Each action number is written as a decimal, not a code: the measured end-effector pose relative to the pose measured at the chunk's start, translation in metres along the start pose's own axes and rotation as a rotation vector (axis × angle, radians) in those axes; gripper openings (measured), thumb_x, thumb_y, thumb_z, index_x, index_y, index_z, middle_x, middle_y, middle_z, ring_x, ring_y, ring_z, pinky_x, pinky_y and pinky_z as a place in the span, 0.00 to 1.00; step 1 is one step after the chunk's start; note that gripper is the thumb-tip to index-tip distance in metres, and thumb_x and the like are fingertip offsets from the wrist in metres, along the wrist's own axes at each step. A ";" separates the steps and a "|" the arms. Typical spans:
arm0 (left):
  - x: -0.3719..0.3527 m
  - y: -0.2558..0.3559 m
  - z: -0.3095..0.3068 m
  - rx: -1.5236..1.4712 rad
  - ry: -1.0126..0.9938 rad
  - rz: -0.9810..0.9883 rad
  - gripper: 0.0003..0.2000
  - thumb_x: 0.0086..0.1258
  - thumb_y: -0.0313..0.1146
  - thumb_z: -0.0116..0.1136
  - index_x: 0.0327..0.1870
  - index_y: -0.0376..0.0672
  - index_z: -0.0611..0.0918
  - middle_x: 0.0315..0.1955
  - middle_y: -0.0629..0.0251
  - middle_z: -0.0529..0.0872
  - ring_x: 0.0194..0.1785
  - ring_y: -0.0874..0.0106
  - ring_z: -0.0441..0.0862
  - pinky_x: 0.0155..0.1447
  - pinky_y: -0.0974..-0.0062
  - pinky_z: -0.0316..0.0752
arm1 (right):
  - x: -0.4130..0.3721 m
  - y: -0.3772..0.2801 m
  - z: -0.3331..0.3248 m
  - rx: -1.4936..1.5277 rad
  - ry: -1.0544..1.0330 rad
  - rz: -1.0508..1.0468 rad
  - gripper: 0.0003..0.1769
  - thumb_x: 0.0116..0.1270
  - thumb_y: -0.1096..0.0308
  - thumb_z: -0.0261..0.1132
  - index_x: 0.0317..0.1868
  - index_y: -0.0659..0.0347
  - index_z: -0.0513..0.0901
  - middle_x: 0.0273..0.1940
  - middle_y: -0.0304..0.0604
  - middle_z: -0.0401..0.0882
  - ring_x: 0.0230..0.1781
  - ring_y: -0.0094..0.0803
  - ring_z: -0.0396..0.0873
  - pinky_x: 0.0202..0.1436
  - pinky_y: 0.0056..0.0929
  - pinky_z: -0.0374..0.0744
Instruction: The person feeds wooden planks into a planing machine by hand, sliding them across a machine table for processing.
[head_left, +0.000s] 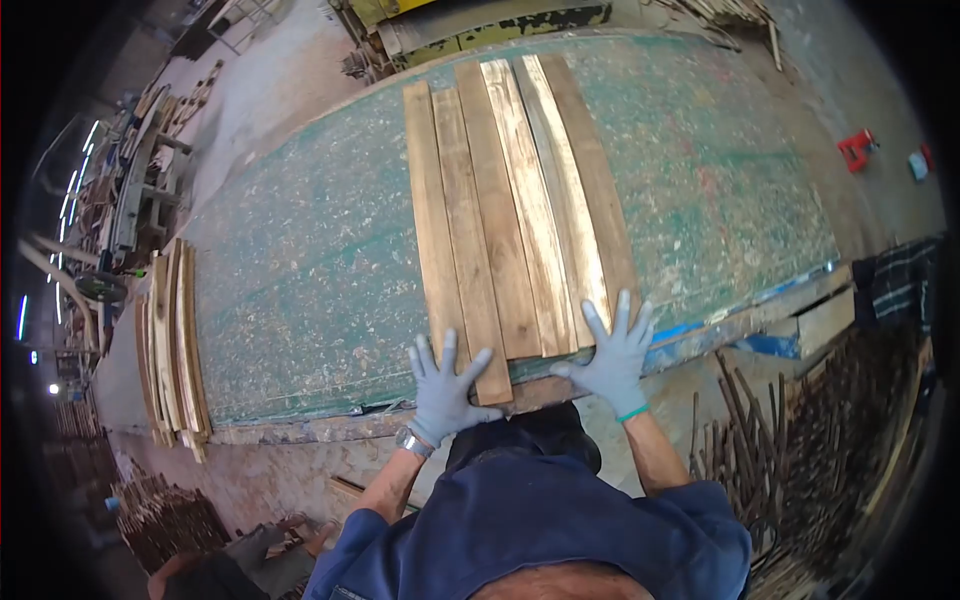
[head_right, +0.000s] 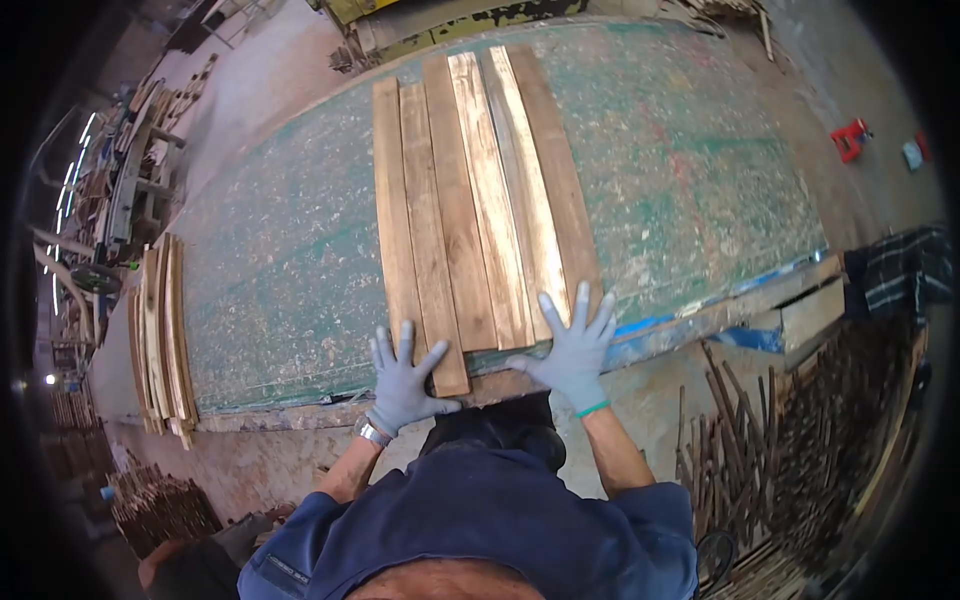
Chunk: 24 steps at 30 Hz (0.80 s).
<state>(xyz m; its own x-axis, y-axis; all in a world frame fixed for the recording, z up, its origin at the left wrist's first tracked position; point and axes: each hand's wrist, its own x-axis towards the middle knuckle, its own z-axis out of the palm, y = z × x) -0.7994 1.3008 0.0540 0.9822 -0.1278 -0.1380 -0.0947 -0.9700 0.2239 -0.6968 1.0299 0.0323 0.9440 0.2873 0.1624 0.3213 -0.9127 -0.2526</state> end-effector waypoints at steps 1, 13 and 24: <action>0.009 0.001 -0.007 0.010 -0.005 -0.025 0.52 0.36 0.73 0.70 0.71 0.70 0.72 0.76 0.40 0.52 0.71 0.18 0.45 0.70 0.24 0.40 | 0.002 -0.002 -0.002 -0.017 -0.032 0.012 0.60 0.34 0.23 0.73 0.72 0.36 0.71 0.75 0.61 0.52 0.69 0.77 0.52 0.67 0.75 0.55; 0.116 -0.030 -0.010 -0.004 0.125 0.133 0.46 0.34 0.75 0.70 0.63 0.70 0.81 0.76 0.43 0.55 0.70 0.23 0.51 0.73 0.30 0.46 | 0.092 0.035 0.016 0.008 0.017 -0.063 0.57 0.37 0.21 0.70 0.70 0.35 0.73 0.73 0.58 0.52 0.67 0.75 0.51 0.64 0.73 0.55; 0.380 -0.086 -0.064 0.102 0.191 -0.202 0.45 0.45 0.70 0.69 0.71 0.76 0.71 0.77 0.60 0.59 0.72 0.22 0.47 0.76 0.35 0.44 | 0.404 0.084 0.056 -0.102 0.079 -0.157 0.54 0.39 0.17 0.65 0.68 0.32 0.77 0.72 0.52 0.63 0.65 0.62 0.58 0.71 0.59 0.57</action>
<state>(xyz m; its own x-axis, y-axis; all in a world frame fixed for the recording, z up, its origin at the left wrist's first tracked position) -0.4073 1.3490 0.0438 0.9946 0.1022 0.0162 0.0998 -0.9889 0.1105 -0.2841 1.0862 0.0231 0.8727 0.4084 0.2675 0.4509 -0.8844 -0.1206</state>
